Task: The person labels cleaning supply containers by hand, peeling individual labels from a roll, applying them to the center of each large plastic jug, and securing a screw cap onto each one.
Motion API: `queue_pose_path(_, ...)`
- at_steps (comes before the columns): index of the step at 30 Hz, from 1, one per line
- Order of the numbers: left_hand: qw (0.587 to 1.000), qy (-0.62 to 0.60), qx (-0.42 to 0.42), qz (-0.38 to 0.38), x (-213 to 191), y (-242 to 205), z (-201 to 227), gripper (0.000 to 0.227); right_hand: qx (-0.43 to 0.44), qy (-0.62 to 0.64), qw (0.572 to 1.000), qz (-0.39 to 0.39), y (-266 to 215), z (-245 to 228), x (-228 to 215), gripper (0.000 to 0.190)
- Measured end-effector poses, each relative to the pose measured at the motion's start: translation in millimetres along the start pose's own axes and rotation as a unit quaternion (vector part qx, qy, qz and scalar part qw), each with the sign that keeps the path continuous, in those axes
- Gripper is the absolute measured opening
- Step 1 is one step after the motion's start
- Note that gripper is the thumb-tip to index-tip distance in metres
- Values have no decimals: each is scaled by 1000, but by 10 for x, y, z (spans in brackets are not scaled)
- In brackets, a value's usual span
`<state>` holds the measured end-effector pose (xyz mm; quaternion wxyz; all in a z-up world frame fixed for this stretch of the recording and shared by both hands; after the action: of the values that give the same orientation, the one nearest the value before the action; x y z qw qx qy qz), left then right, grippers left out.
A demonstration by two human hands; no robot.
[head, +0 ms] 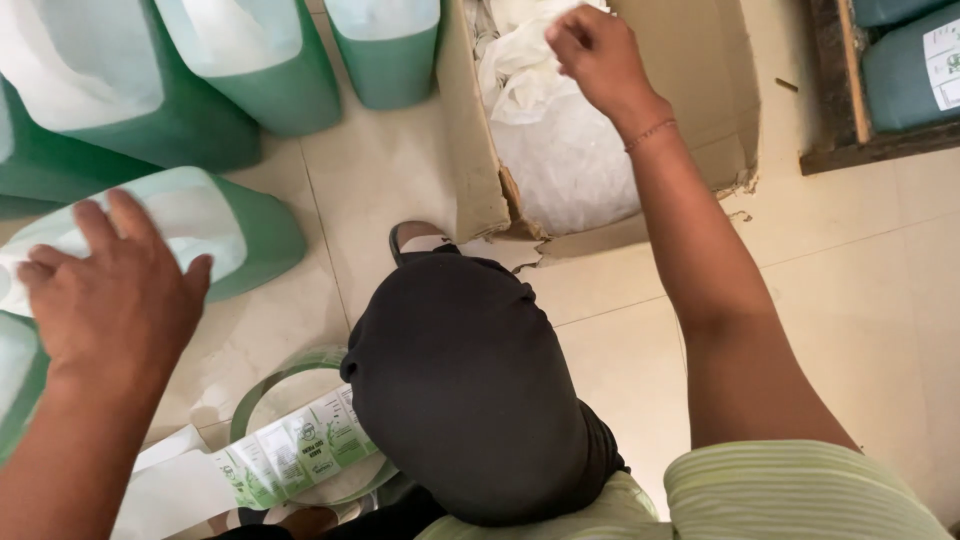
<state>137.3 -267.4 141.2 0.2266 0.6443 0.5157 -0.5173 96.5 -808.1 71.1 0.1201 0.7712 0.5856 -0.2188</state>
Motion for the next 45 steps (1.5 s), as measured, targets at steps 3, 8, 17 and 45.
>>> queue_pose_path(3, 997, -10, 47, -60, -284, 215, 310, 72, 64, -64, 996, 10, -170, 637, -172, 23)
queue_pose_path(8, 964, -180, 170, -99, -818, 517, 1193, 51, 117, -141, 983, 4, -430, 1807, -69, 19)
queue_pose_path(17, 817, -313, 473, 98, -1265, 849, 3006, 44, 229, -139, 963, -1, -784, 2044, 196, 69)
queue_pose_path(45, 896, -314, 305, -71, -753, 790, 2902, 40, 327, 51, 943, 18, -856, 1889, 280, 23)
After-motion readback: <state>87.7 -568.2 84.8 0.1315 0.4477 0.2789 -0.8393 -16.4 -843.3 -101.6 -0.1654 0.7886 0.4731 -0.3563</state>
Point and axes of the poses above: each hand's wrist, its own y-axis towards the middle knuckle, its own x-axis out of the palm, z = x × y, the point moved 5 cm from there along y, towards the middle knuckle, and after that the axes turned 3 degrees about y, right-handed, at the moved point
